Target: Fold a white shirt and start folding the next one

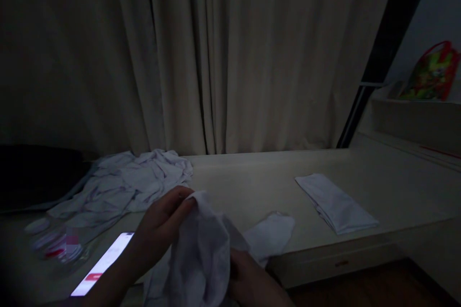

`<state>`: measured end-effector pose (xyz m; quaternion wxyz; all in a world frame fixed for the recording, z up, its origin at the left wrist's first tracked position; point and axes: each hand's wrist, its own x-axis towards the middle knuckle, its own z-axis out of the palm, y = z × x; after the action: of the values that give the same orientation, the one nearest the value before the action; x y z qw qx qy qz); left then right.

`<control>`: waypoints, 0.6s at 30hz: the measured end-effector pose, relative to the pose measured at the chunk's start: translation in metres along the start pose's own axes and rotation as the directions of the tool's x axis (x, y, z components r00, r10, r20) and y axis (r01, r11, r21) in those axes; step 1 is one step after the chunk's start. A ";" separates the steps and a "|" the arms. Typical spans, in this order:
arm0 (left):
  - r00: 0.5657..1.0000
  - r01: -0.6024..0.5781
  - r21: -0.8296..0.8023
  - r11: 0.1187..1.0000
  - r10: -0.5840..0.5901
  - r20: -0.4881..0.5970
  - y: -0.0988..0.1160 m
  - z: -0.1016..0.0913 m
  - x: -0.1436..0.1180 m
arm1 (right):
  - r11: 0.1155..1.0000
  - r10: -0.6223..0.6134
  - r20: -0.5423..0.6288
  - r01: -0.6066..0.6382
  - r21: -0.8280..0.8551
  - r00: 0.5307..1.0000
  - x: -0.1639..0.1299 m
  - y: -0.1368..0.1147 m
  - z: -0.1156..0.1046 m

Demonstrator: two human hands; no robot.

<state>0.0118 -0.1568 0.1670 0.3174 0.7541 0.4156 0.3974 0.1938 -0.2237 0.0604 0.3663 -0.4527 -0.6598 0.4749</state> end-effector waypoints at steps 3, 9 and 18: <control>0.997 0.078 -0.141 0.987 -0.077 0.017 -0.020 -0.017 -0.001 | 0.993 -0.110 -0.146 0.103 -0.061 0.983 0.002 0.008 -0.007; 0.973 0.222 -0.526 0.821 -0.218 0.071 -0.107 0.017 -0.005 | 0.996 -0.094 -0.420 0.090 -0.027 0.903 -0.007 -0.016 -0.053; 0.680 0.166 -0.147 0.975 -0.005 0.733 -0.138 0.121 -0.029 | 0.970 -0.142 -0.314 0.068 -0.234 0.939 -0.021 -0.060 -0.070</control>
<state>0.0544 -0.1378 -0.0130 0.5492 0.7931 0.2475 0.0897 0.2500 -0.2308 0.1362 0.4436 -0.5271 -0.6613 0.2967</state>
